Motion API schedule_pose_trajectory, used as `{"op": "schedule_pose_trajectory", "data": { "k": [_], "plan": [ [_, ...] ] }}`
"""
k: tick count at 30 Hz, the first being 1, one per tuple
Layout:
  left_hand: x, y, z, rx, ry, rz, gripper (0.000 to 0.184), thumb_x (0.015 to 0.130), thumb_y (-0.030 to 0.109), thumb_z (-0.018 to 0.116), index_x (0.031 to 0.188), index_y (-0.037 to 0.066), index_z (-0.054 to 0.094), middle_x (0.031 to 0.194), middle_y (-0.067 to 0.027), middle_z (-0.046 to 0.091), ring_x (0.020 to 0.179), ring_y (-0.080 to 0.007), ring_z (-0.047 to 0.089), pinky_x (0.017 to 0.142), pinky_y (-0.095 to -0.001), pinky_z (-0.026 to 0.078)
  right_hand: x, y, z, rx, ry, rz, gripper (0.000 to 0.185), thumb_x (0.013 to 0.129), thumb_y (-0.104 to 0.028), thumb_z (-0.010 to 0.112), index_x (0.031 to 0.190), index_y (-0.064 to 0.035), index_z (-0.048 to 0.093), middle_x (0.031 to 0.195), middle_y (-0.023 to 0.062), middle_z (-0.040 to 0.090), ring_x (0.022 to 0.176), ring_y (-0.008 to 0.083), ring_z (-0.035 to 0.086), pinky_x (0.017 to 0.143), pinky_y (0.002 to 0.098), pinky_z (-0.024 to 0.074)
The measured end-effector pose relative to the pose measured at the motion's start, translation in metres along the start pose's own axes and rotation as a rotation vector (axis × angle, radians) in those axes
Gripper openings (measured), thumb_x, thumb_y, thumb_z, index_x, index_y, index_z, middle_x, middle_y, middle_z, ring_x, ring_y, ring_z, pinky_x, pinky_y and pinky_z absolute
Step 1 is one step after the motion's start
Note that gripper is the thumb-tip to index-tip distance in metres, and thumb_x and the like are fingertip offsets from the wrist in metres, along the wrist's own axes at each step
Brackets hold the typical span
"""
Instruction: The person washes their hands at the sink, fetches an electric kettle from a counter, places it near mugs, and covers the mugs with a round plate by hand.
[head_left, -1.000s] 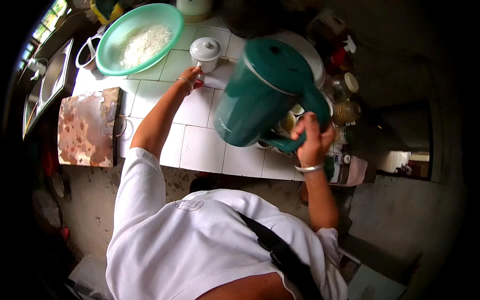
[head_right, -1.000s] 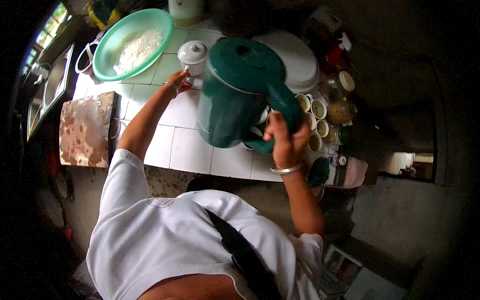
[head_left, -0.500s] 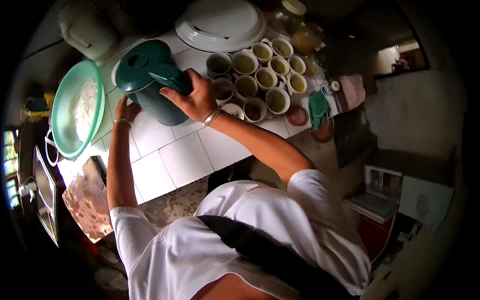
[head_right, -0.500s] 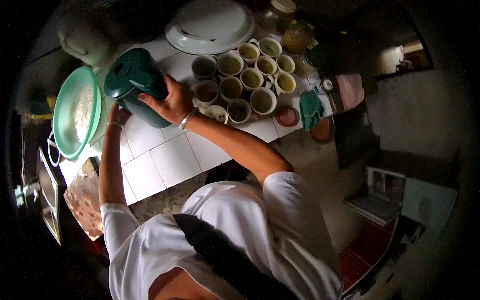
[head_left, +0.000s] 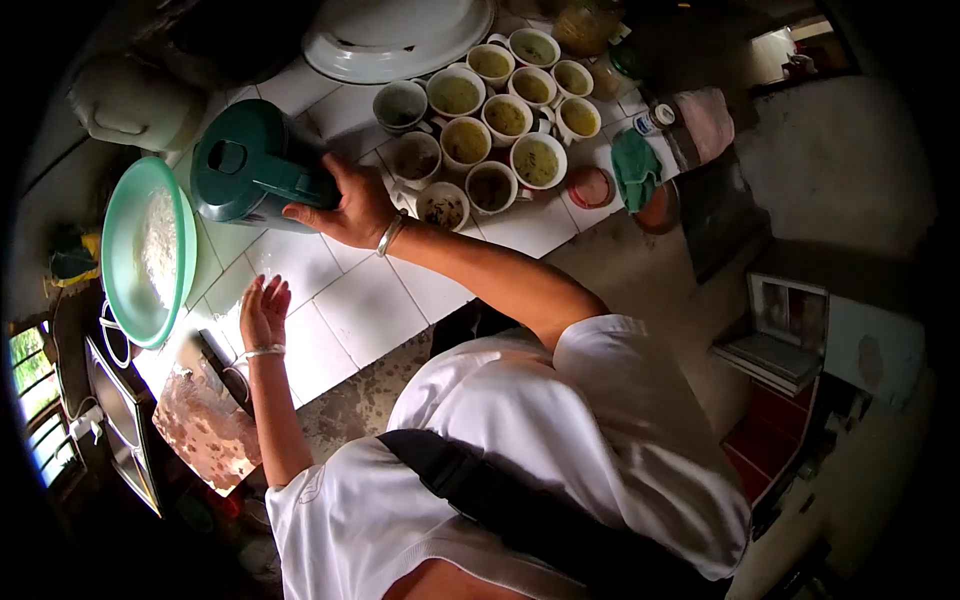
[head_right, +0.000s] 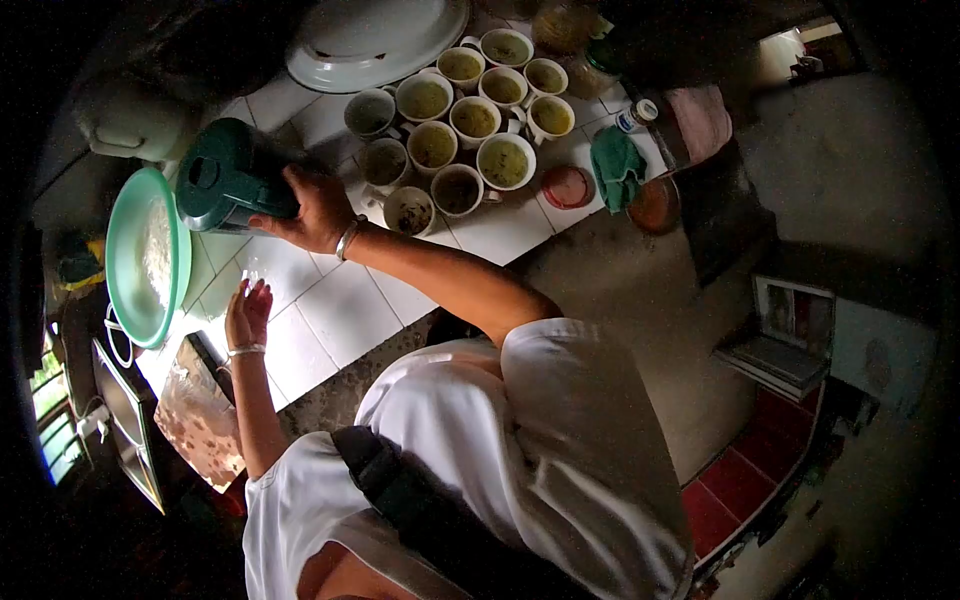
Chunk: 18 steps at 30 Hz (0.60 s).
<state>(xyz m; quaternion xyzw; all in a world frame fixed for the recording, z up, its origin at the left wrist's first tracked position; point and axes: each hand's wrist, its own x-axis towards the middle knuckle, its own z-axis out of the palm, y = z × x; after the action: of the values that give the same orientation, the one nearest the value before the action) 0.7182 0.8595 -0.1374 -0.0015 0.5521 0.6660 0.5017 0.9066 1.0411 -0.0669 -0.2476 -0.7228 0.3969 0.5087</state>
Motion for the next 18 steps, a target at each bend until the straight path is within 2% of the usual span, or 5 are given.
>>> {"op": "schedule_pose_trajectory", "data": {
  "k": [3, 6, 9, 13, 18],
  "plan": [
    [-0.030, -0.015, 0.021, 0.079, -0.037, -0.003, 0.020, 0.084, 0.012, 0.041, 0.099, 0.001, 0.047, 0.088, -0.0157, 0.057, 0.078, -0.0251, 0.058, 0.069, -0.0329, 0.049, -0.002, -0.005, -0.005, -0.006, -0.137, 0.187, 0.056, 0.064, -0.047, 0.062, 0.087, 0.0022, 0.048, 0.081, 0.0208, 0.053, 0.075, 0.0338, 0.053, 0.066, 0.0380, 0.0424],
    [-0.055, -0.029, 0.051, 0.199, -0.050, -0.055, 0.019, 0.084, 0.014, 0.043, 0.099, 0.002, 0.048, 0.087, -0.0135, 0.058, 0.075, -0.0216, 0.059, 0.067, -0.0308, 0.049, -0.005, -0.009, -0.015, -0.106, -0.073, -0.009, 0.058, 0.067, -0.036, 0.064, 0.104, 0.0016, 0.042, 0.094, 0.0178, 0.052, 0.084, 0.0257, 0.053, 0.070, 0.0314, 0.0424],
    [-0.071, -0.044, 0.076, 0.282, -0.192, -0.081, 0.021, 0.083, 0.018, 0.047, 0.099, 0.004, 0.050, 0.093, -0.0121, 0.057, 0.078, -0.0197, 0.057, 0.069, -0.0290, 0.047, -0.010, -0.018, -0.055, -0.089, -0.102, -0.035, 0.052, 0.070, -0.028, 0.061, 0.108, 0.0008, 0.041, 0.105, 0.0165, 0.046, 0.094, 0.0243, 0.048, 0.078, 0.0325, 0.0389],
    [-0.076, -0.072, 0.112, 0.399, -0.273, -0.056, 0.023, 0.083, 0.015, 0.047, 0.103, 0.004, 0.048, 0.096, -0.0106, 0.056, 0.080, -0.0188, 0.057, 0.070, -0.0276, 0.046, -0.036, -0.006, -0.133, -0.170, 0.028, 0.096, 0.028, 0.078, -0.010, 0.050, 0.105, -0.0017, 0.045, 0.100, 0.0103, 0.051, 0.090, 0.0193, 0.051, 0.075, 0.0290, 0.0410],
    [-0.064, -0.107, 0.155, 0.403, -0.278, -0.005, 0.032, 0.082, 0.017, 0.049, 0.110, 0.004, 0.043, 0.103, -0.0101, 0.052, 0.084, -0.0195, 0.055, 0.072, -0.0293, 0.046, -0.075, 0.039, -0.239, -0.164, 0.305, 0.417, 0.019, 0.079, -0.011, 0.051, 0.096, -0.0032, 0.049, 0.091, 0.0077, 0.054, 0.081, 0.0147, 0.053, 0.070, 0.0258, 0.0427]
  ]
}}
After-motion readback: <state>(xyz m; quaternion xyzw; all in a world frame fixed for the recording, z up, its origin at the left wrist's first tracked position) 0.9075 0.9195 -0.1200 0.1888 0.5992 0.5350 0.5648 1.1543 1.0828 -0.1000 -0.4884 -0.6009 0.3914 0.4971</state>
